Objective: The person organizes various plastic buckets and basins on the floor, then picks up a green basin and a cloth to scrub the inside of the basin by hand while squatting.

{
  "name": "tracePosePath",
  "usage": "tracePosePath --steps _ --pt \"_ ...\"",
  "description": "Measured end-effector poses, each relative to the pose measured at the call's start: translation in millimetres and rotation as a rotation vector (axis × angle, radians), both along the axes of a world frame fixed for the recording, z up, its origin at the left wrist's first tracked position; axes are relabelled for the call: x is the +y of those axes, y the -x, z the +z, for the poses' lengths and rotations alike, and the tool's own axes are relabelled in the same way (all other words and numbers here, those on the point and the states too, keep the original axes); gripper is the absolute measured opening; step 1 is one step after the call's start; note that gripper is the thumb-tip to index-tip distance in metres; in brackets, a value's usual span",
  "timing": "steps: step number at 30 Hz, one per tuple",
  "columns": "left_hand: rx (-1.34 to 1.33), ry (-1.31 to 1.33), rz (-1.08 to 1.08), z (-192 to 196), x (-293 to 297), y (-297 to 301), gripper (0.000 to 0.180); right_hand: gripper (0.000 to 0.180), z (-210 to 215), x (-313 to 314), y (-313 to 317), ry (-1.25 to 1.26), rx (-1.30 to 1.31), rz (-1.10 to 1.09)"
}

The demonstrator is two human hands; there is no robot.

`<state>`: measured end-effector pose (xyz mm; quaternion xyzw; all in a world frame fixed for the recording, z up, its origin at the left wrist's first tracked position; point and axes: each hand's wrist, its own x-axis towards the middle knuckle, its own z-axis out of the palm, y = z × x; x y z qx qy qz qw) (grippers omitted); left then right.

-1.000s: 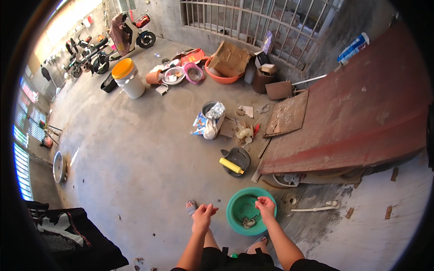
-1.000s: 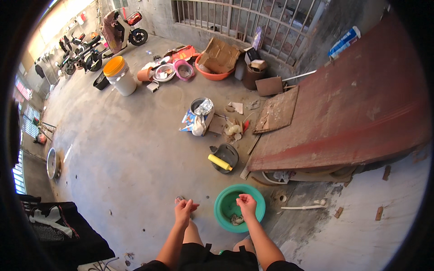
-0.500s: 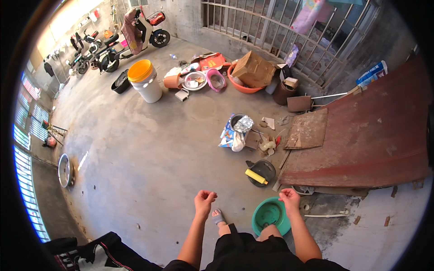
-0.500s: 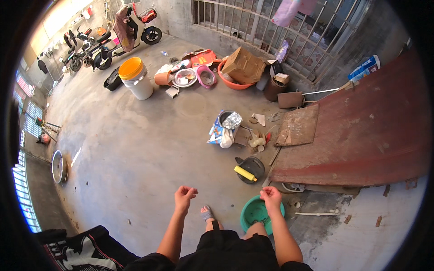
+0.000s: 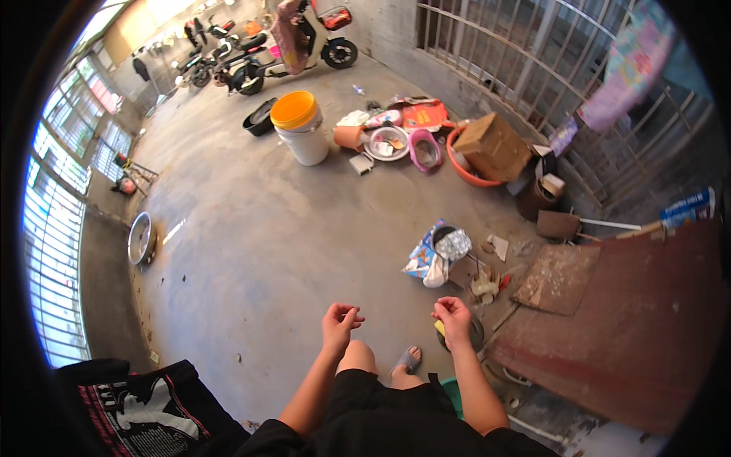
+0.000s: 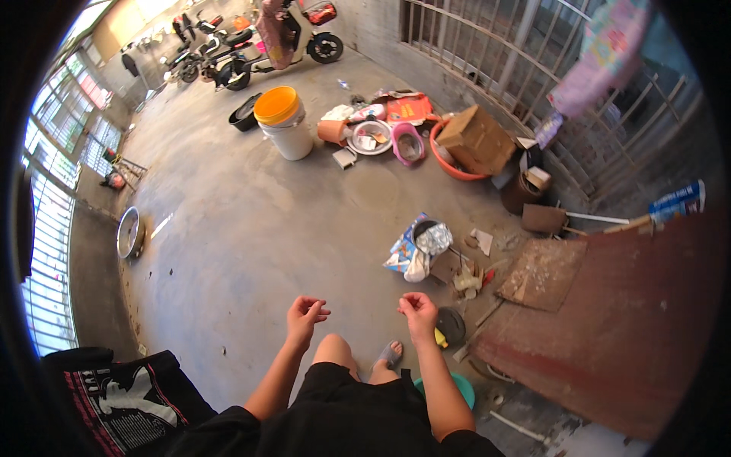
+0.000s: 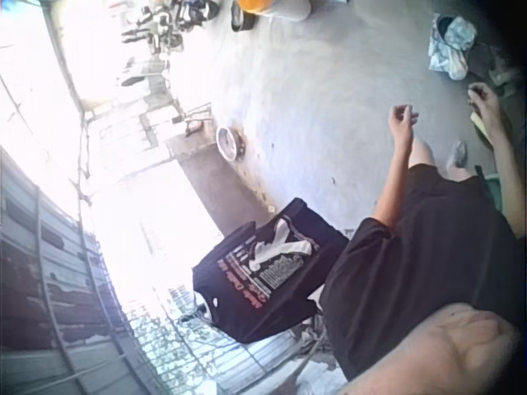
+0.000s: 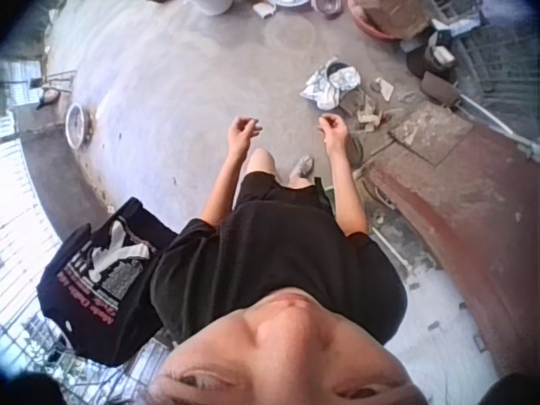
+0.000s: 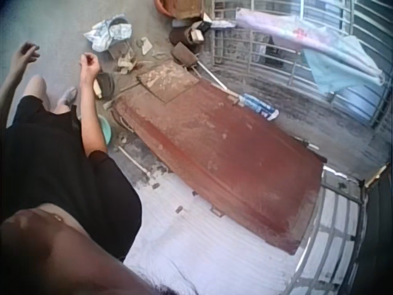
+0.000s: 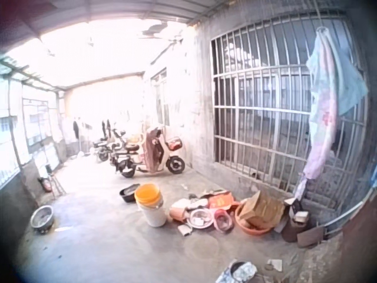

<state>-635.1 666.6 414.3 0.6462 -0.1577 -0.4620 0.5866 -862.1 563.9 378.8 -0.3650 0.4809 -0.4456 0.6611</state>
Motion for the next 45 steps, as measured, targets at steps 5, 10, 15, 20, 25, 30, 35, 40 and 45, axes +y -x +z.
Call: tracePosePath --steps 5,10,15,20,25,30,35,40,45 --pt "-0.021 0.051 0.190 -1.6 -25.0 -60.0 0.009 0.011 10.9 -68.7 -66.0 0.012 0.030 0.132" --pt "-0.014 0.101 0.275 4.7 -61.2 -145.6 0.008 0.009 9.1 -127.3 -153.0 0.011 0.065 0.225" --pt "0.028 0.145 0.373 -0.4 -88.8 -263.0 0.010 0.009 29.2 -176.9 -281.3 0.013 0.140 0.357" --pt "-0.013 0.092 0.456 6.1 -109.5 -375.2 0.017 0.009 40.9 -235.2 -412.4 0.063 0.194 0.492" --pt "-0.048 0.079 0.452 21.4 -156.9 -475.9 0.028 0.008 43.2 -298.5 -534.4 0.159 0.231 0.599" --pt "-0.092 0.176 0.392 46.1 -235.3 -588.5 0.034 0.005 31.2 -387.4 -640.3 0.194 0.266 0.556" --pt "-0.115 0.073 0.439 53.2 -313.3 -699.1 0.035 0.006 24.3 -480.5 -750.2 0.210 0.191 0.506" --pt "-0.110 -0.060 0.581 32.1 -339.8 -816.4 0.033 0.004 31.5 -520.5 -894.0 0.097 0.153 0.472" --pt "-0.120 -0.148 0.714 3.8 -313.3 -943.0 0.033 0.005 26.7 -563.2 -1040.9 0.117 0.184 0.587"
